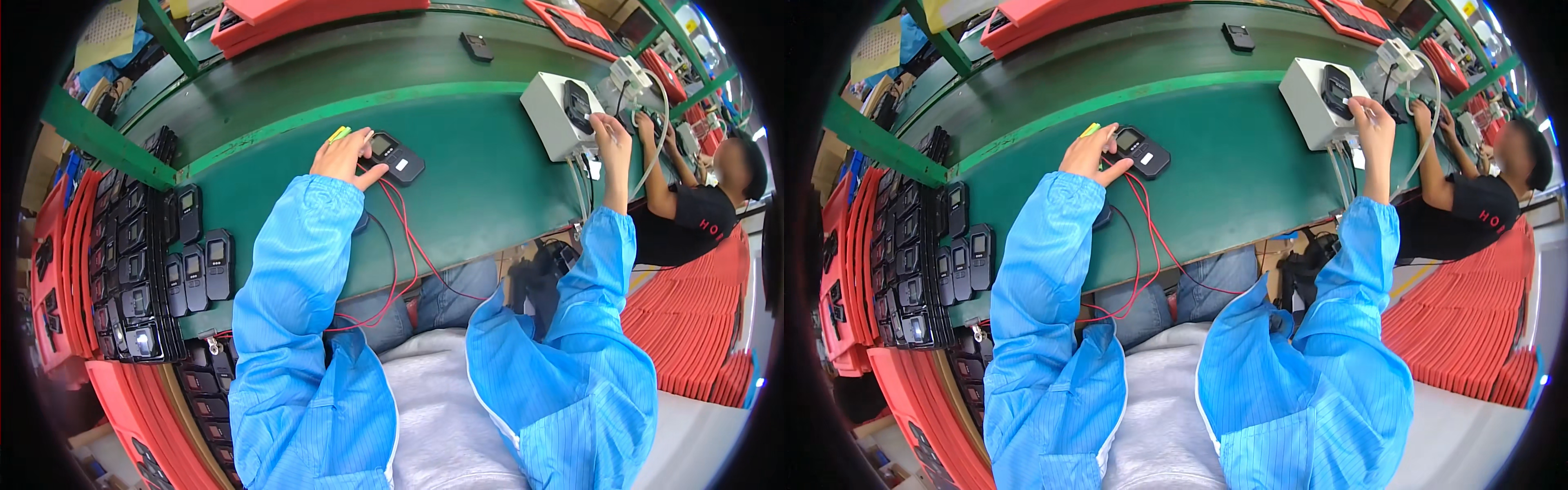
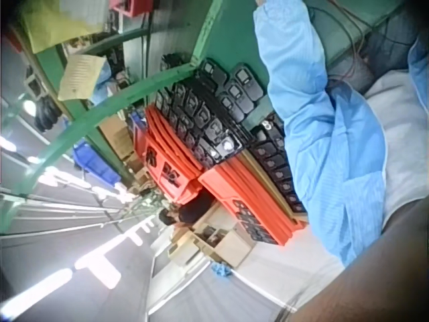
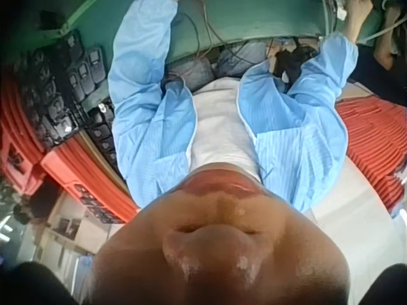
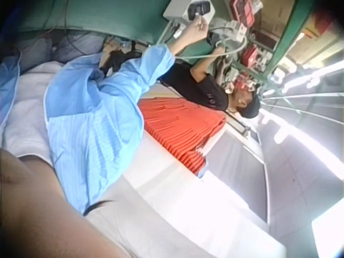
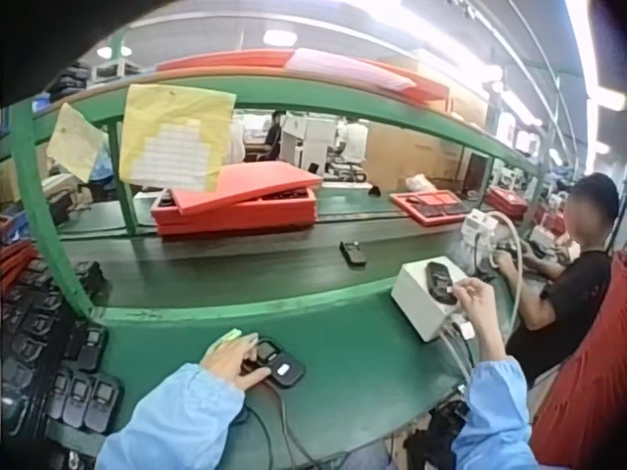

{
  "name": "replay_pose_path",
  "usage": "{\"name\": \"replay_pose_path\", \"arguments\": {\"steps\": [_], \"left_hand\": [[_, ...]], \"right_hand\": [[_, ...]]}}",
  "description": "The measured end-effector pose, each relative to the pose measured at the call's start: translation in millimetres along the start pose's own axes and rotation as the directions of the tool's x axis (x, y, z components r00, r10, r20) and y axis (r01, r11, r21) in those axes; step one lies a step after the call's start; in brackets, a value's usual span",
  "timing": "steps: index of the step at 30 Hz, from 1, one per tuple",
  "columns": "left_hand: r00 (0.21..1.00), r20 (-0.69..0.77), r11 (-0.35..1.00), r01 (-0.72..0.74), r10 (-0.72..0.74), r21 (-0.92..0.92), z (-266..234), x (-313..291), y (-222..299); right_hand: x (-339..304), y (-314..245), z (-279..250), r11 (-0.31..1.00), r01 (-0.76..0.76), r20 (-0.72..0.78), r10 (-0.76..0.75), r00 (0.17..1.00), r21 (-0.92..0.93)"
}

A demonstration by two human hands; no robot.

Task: Assembling and testing electronic handheld devices on a production line.

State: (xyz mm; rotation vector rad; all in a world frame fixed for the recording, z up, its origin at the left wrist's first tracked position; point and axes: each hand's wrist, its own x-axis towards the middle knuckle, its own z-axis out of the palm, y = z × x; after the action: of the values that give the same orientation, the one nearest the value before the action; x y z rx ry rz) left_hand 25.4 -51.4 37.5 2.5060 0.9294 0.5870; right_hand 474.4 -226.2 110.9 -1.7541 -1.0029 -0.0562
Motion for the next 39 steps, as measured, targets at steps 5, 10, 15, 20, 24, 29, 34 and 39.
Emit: {"name": "replay_pose_path", "arguments": {"steps": [5, 10, 15, 20, 24, 29, 34, 39], "left_hand": [[0.985, -0.115, 0.991, -0.119, 0.125, 0.054, 6, -2, -6], [0.989, -0.098, 0.994, -0.106, 0.109, 0.038, 4, 0, -2], [0.987, -0.109, 0.993, -0.11, 0.115, 0.044, 5, -2, -3], [0.989, -0.106, 0.995, -0.099, 0.102, 0.035, 3, -2, -3], [0.985, -0.128, 0.993, -0.115, 0.119, 0.036, 4, -2, -1], [0.985, -0.145, 0.995, -0.085, 0.092, 0.052, 4, -5, -2], [1.0, -0.013, 1.0, 0.017, -0.017, 0.015, -3, -4, 2], [0.995, -0.089, 0.999, -0.037, 0.039, 0.027, 1, -3, 4]], "right_hand": [[23, -4, 5, 0.993, -0.087, -0.032, 0.09, 0.995, 0.081], [67, -8, 12, 0.972, -0.233, 0.063, 0.234, 0.97, -0.019], [76, -1, 28, 0.988, -0.123, 0.107, 0.133, 0.985, -0.089], [67, -16, 29, 0.842, -0.087, -0.012, 0.096, 0.995, -0.533], [81, 10, 23, 0.895, 0.159, 0.163, -0.098, 0.982, -0.416], [82, 13, 28, 0.988, 0.148, 0.519, -0.145, 0.842, 0.035], [25, -50, 14, 0.975, 0.212, 0.605, -0.133, 0.785, -0.061], [6, -54, 33, 0.875, 0.434, 0.568, -0.248, 0.785, -0.217]]}}
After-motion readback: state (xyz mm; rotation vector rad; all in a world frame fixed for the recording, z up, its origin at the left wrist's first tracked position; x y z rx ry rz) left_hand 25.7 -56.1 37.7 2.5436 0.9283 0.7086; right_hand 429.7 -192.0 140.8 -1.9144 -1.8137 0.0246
